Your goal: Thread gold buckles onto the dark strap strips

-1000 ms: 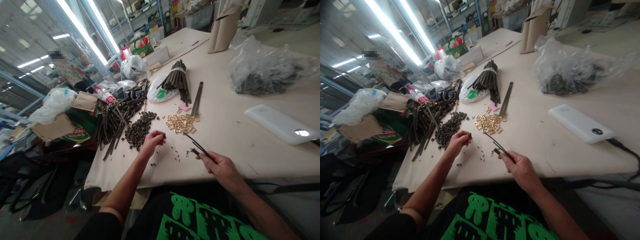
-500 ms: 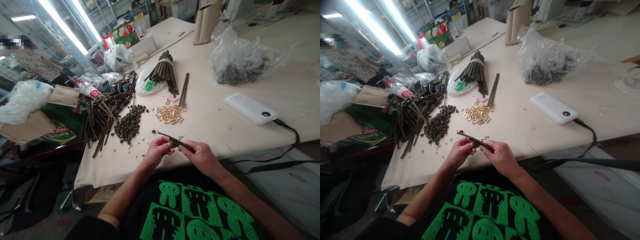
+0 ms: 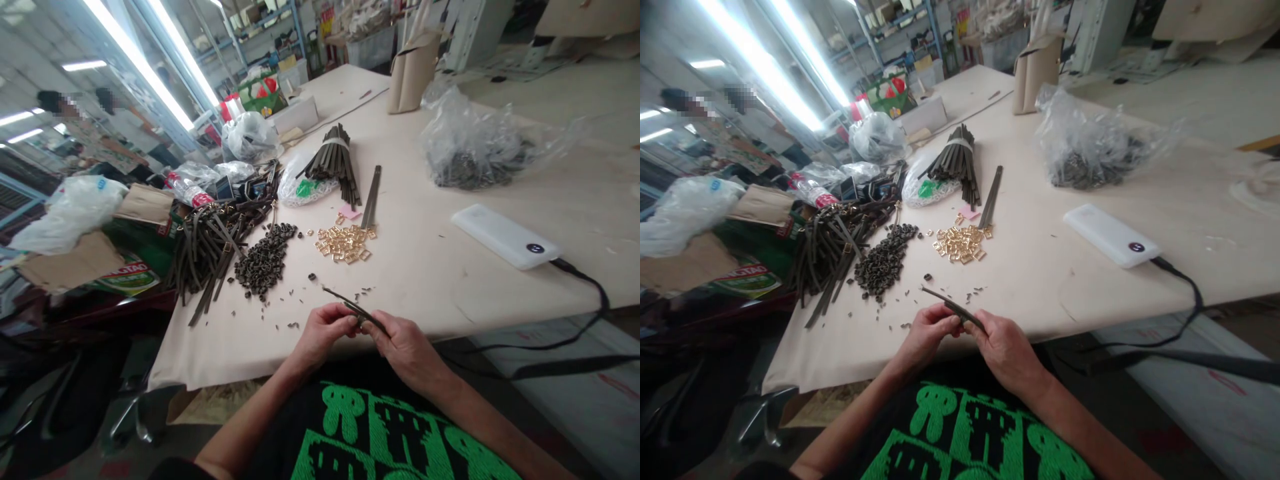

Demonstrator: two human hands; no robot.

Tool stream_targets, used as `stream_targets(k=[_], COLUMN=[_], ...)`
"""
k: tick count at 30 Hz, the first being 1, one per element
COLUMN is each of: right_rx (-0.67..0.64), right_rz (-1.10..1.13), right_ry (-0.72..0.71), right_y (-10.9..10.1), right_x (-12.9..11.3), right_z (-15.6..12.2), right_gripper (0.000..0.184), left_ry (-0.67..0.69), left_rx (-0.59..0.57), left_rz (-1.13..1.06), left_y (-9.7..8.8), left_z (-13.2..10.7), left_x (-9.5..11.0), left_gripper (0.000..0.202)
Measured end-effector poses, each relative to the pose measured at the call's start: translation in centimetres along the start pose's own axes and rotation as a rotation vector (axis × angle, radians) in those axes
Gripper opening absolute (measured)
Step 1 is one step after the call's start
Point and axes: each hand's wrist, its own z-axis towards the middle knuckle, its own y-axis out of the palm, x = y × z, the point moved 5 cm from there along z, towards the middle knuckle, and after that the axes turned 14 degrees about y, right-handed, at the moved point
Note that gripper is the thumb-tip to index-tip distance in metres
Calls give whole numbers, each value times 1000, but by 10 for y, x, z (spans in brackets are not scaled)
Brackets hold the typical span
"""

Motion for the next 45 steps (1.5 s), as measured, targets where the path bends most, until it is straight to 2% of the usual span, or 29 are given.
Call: stream_targets(k=[4, 8, 12, 15, 17, 21, 24, 26, 30, 33, 36, 40, 45], right_rx=[-94, -131, -142, -135, -132, 0, 150, 214, 249, 235, 217, 237, 217], right_rz=[183, 232, 187, 140, 108, 77, 181, 313, 473, 485, 498, 545, 572], right_ry=[135, 128, 123, 131, 121, 83, 130, 177, 197, 190, 199, 212, 219], right_y=[10, 17, 16, 11, 7, -7, -19, -23, -25, -24, -22, -19, -21], right_x=[15, 24, 25, 24, 22, 26, 36, 44, 50, 49, 50, 55, 58], right_z=[2, 10, 12, 10, 10, 14, 19, 21, 20, 18, 16, 17, 21], right_gripper=[43, 49, 49, 47, 45, 45, 48, 50, 52, 53, 54, 54, 57], left_ry=[226, 348, 360, 332, 279, 157, 229, 309, 415, 415, 406, 436, 423], left_rx=[41, 42, 90, 160, 163, 98, 71, 12, -173, -341, -469, -485, -393], left_rz=[242, 325, 284, 213, 187, 274, 510, 661, 951, 1214, 1360, 1385, 1291], left_y=[4, 8, 2, -7, -12, -22, -31, -29, -9, 13, 29, 35, 22], left_z=[1, 4, 5, 6, 8, 21, 44, 65, 110, 137, 153, 167, 171], left_x=[9, 8, 7, 10, 9, 10, 24, 33, 34, 22, 14, 15, 18], left_gripper=[15, 8, 10, 14, 17, 21, 16, 13, 12, 17, 10, 15, 15])
